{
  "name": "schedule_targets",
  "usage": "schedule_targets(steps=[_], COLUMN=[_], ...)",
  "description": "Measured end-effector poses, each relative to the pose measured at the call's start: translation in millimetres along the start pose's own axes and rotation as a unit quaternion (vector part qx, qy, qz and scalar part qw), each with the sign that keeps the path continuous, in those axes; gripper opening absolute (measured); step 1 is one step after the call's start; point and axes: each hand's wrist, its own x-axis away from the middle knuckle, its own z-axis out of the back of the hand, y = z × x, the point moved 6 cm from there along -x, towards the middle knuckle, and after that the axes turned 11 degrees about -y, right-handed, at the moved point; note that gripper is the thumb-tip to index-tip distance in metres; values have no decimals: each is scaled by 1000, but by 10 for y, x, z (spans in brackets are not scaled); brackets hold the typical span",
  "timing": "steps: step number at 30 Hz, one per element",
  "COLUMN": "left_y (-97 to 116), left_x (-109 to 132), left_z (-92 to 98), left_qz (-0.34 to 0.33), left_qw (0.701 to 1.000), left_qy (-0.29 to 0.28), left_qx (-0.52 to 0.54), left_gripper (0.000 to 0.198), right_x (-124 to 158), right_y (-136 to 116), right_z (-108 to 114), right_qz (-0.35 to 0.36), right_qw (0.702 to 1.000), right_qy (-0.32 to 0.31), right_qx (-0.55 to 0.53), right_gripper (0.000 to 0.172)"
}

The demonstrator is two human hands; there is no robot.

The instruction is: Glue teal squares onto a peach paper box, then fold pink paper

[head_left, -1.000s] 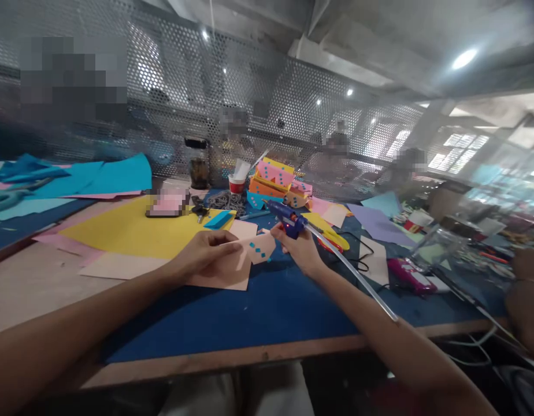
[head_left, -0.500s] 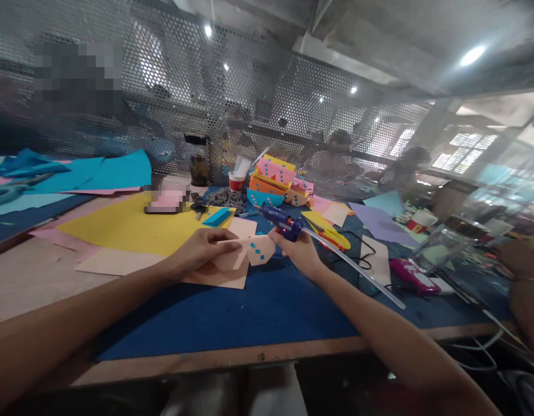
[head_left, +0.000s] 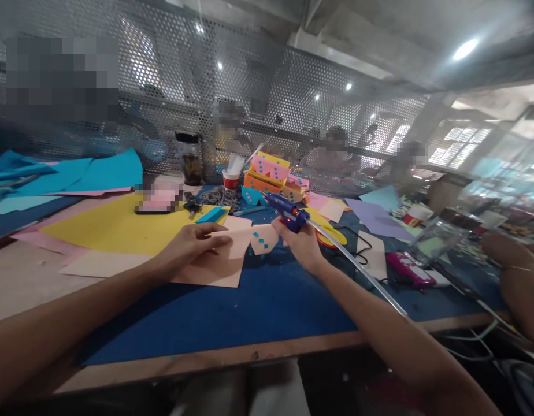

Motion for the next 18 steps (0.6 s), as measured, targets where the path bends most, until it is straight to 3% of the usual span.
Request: schedule_targets(steps=[5,14,18], left_y=[-2,82,78], left_x=[8,0,-20], left_z=[-44,41,69], left_qz=[7,-33,-39], left_qw=[1000,999,999], left_qy=[-20,11,12], left_qx=[-13,-16,3], left_gripper=[43,35,36], right_x=[-1,-15,3], right_y=[-12,7,1], right_z=[-23,86,92], right_qz=[13,26,21], right_qw=[1000,997,995], right_qy=[-13,16,-7], right_qx=[21,76,99], right_gripper=[33,44,45])
